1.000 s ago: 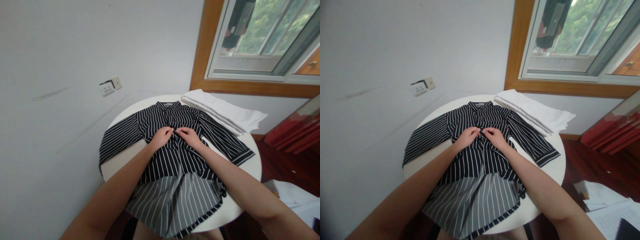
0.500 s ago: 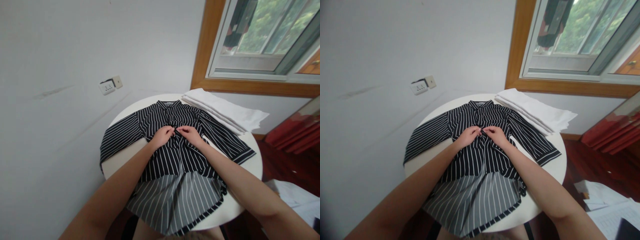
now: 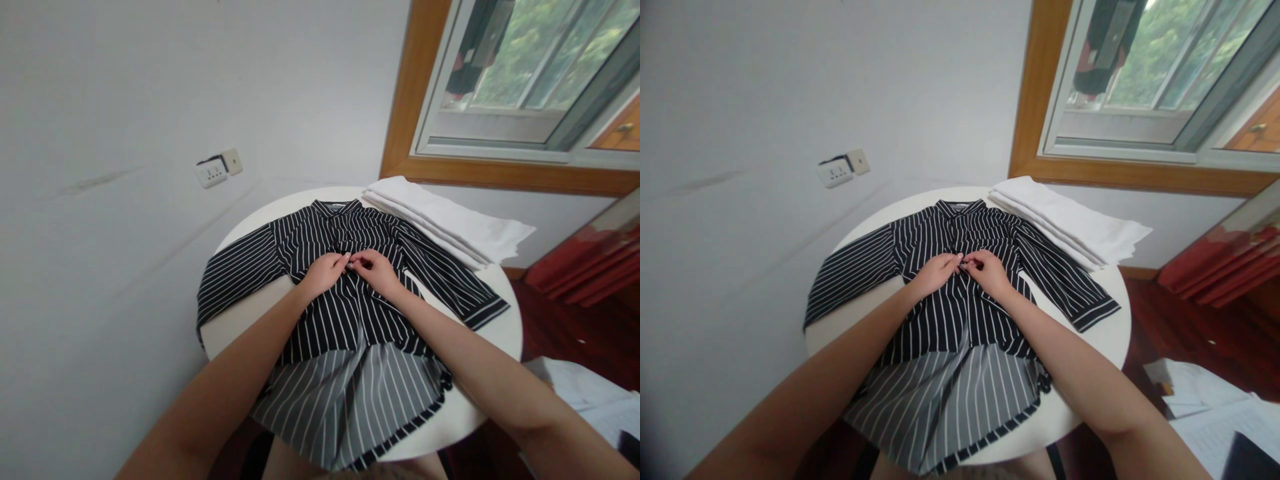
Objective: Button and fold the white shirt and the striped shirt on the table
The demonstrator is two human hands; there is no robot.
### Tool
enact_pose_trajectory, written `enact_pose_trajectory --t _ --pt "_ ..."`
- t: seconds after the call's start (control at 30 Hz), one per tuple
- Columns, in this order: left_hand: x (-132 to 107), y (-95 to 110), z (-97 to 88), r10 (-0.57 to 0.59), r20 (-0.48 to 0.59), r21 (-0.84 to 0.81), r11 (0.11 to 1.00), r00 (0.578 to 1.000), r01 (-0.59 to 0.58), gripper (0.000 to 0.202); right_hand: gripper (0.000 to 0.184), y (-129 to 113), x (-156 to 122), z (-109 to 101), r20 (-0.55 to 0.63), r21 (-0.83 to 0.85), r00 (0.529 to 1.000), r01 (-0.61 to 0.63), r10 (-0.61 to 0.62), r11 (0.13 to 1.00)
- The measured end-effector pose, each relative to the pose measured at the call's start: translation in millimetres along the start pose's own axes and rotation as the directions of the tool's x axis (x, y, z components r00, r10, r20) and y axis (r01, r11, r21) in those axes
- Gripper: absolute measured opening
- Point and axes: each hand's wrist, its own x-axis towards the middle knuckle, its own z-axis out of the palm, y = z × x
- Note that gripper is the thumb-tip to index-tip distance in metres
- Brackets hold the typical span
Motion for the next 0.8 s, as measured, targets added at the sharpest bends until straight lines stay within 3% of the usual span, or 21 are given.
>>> enact_pose_trajectory --t 0.17,0.5,0.63,0.8 --pt "0.5 -2.6 1.0 0.053 0.012 0.085 0.995 0.999 -0.054 0.040 0.011 -5.1 0.1 -0.5 0.000 -0.044 1.000 0.027 -0.027 0.999" --pt "-0.3 -2.1 0.2 0.059 -0.009 0.084 0.995 0.998 -0.058 0.036 0.015 2.5 0.7 0.3 0.043 0.084 0.997 -0.072 0.069 0.994" --pt "-0.6 -1.8 0.2 0.092 -0.010 0.065 0.994 0.996 -0.091 0.033 0.024 1.7 2.2 -3.4 0.072 0.128 0.993 -0.103 0.095 0.986" --pt "-1.9 2.3 1.0 0.160 0.013 0.067 0.985 0.987 -0.161 0.033 0.038 -2.2 3.4 -4.6 0.089 0.051 0.991 -0.102 0.097 0.993"
